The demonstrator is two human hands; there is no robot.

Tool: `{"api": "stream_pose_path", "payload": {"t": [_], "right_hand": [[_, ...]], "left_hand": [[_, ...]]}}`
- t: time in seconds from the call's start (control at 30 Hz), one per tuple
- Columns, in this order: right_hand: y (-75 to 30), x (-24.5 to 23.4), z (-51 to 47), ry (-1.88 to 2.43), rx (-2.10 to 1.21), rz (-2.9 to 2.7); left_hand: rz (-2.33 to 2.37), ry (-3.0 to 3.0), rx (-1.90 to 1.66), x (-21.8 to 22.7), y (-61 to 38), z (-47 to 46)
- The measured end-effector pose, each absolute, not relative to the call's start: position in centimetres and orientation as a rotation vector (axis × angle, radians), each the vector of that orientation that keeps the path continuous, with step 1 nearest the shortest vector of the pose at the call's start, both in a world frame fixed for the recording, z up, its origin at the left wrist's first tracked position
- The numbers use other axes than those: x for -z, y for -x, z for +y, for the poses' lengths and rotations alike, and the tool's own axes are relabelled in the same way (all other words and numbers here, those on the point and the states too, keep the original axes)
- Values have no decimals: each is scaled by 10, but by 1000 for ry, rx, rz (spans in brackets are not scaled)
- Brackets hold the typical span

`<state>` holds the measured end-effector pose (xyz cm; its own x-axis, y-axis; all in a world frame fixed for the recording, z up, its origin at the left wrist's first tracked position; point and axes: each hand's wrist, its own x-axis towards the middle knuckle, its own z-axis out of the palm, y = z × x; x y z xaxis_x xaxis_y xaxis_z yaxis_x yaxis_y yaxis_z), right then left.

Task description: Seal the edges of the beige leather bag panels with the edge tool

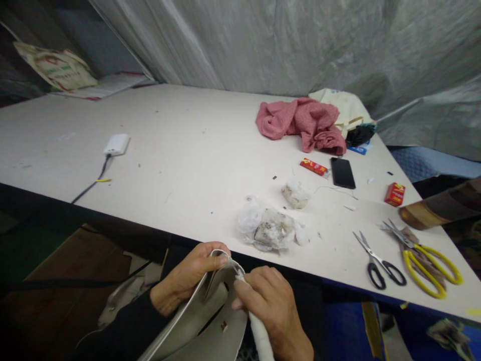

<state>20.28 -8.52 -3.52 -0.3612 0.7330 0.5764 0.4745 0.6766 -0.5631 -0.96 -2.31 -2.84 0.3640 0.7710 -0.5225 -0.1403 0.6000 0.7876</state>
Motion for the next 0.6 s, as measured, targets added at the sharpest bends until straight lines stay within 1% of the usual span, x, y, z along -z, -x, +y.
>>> {"api": "stream_pose_path", "payload": {"t": [0.17,0.3,0.37,0.5,0.6], "right_hand": [[-187,41,-92,1244,-704,-1415],[-167,33,-92,1367,-1101,-1439],[-159,30,-94,1401,-1250,-1421],[-150,28,-102,1366,-1410,-1286],[-145,21,-109,1286,-1476,-1228]], "left_hand": [[1078,-951,-662,20,9,-32],[1124,-1206,-638,7,13,-44],[1170,-1304,-631,1,16,-50],[1258,-1462,-668,-4,21,-61],[1264,-1458,-752,-4,22,-69]]}}
